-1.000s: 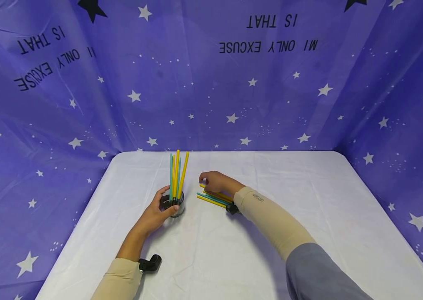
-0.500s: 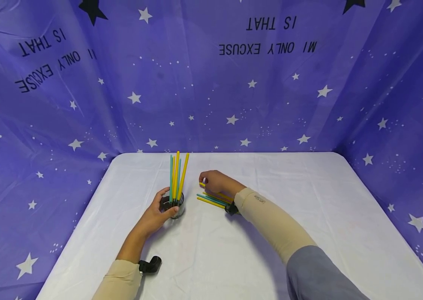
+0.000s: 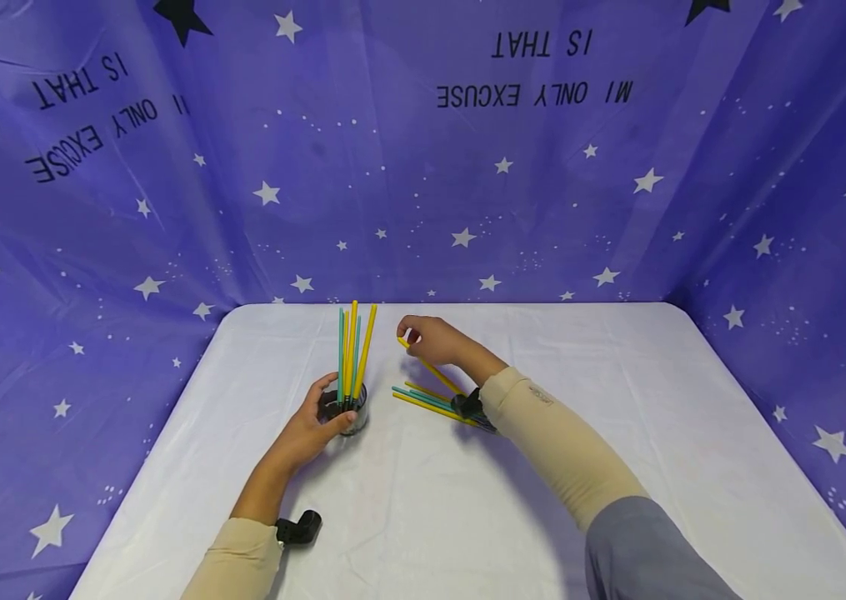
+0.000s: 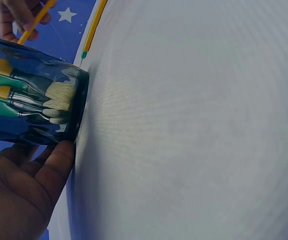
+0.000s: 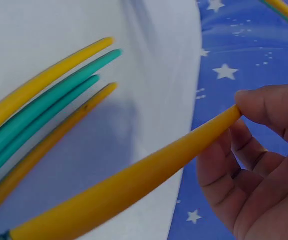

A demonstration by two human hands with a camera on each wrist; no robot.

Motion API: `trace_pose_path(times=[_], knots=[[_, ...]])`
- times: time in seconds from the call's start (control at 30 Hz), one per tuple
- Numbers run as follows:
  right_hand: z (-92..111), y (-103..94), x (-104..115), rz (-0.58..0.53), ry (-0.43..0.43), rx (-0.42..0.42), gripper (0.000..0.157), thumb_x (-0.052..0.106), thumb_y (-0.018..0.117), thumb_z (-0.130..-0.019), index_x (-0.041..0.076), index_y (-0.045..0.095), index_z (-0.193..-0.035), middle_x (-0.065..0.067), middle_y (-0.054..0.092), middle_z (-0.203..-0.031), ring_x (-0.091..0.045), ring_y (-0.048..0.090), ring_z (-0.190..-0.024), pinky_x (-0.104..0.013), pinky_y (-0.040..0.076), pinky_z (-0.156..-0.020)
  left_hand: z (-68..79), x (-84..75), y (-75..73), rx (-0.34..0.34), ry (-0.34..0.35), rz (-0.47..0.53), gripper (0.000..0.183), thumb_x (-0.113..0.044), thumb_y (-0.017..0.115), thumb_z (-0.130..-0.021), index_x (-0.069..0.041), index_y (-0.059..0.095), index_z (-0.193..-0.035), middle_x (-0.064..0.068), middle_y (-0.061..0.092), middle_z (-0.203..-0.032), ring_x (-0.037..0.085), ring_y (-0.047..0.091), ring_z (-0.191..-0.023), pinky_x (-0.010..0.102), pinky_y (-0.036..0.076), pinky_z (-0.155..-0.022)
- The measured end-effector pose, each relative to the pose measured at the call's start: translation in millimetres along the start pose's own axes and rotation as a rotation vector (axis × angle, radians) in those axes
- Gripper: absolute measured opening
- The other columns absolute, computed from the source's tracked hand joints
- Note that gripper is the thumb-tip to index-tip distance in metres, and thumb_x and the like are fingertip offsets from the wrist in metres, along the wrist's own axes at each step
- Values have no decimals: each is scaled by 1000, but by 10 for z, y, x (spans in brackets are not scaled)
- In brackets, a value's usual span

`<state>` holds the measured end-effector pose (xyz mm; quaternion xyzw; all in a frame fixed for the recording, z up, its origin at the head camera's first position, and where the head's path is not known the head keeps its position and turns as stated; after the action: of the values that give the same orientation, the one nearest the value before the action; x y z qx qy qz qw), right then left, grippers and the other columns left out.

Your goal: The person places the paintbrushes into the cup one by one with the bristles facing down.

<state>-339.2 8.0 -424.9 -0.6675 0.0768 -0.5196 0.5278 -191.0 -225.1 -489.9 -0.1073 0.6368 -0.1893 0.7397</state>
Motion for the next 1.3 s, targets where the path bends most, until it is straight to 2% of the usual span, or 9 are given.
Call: trace_pose_path(times=[0.17, 0.3, 0.53, 0.6, 0.73, 0.8, 0.97, 1.2, 1.3], knots=[[40, -88, 53, -56, -3, -28, 26, 8, 64, -95, 13, 58, -120, -6, 61, -104, -20, 60, -84, -33, 50, -74, -6, 9, 2, 1, 10, 9, 84, -39, 73, -91, -29, 20, -155, 24, 36, -152, 43, 30, -142, 64, 19, -111], [75, -147, 91, -153, -4, -55, 27, 8, 64, -95, 11, 57, -121, -7, 59, -102, -20, 61, -76, -32, 52, -67, 1, 0, -3, 8, 27, 8, 85, -38, 72, -91, -27, 19, -156, 24, 38, -151, 43, 31, -141, 64, 18, -112], [166, -260, 200, -284, -41, -123, 24, 8, 62, -97, 11, 54, -120, -9, 56, -101, -22, 60, -78, -33, 53, -64, 4, -22, -1, 23, 36, 34, 85, -34, 71, -93, -23, 16, -157, 25, 38, -150, 43, 31, -141, 63, 17, -112], [180, -293, 235, -345, -58, -154, 23, 8, 61, -97, 11, 54, -119, -10, 55, -101, -23, 60, -80, -38, 54, -66, 46, -112, -5, 28, 25, 38, 84, -30, 70, -94, -20, 16, -157, 27, 37, -150, 44, 31, -141, 63, 17, -112], [201, -364, 322, -484, -80, -223, 21, 6, 60, -97, 11, 54, -116, -12, 54, -101, -26, 61, -86, -53, 55, -73, 45, -120, -6, 28, 9, 50, 83, -27, 70, -95, -19, 16, -157, 28, 37, -150, 44, 32, -141, 63, 18, -112], [213, -398, 368, -543, -89, -261, 22, 4, 60, -97, 9, 53, -118, -13, 54, -101, -27, 61, -87, -55, 54, -75, 74, -168, -7, 25, 15, 55, 82, -27, 70, -95, -20, 17, -157, 28, 37, -150, 44, 32, -140, 63, 18, -112], [240, -453, 455, -655, -111, -353, 28, 3, 60, -97, 6, 51, -123, -10, 53, -100, -25, 61, -85, -42, 56, -68, 151, -320, -14, 30, 2, 56, 80, -23, 69, -95, -17, 18, -156, 30, 37, -149, 45, 32, -140, 63, 19, -112], [255, -482, 569, -833, -159, -459, 26, 0, 59, -97, 8, 50, -120, -10, 53, -100, -24, 61, -85, -40, 57, -70, 11, -68, -3, 19, 0, 37, 85, -30, 71, -94, -22, 15, -157, 27, 37, -150, 43, 31, -141, 63, 19, -112], [249, -474, 610, -892, -183, -498, 26, -3, 58, -96, 6, 50, -119, -9, 53, -98, -22, 61, -82, -39, 57, -69, -8, -21, 2, 16, 19, 47, 86, -32, 72, -92, -24, 16, -157, 26, 39, -149, 42, 34, -140, 61, 21, -112]])
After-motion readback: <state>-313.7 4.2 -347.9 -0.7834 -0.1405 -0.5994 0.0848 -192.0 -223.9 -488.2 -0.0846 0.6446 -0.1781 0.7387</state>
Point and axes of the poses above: each hand's wrist, its own z-axis away from the middle knuckle, its own y-axis out of the palm, x = y × z, the point moved 2 cm from there along -z, towards the middle knuckle
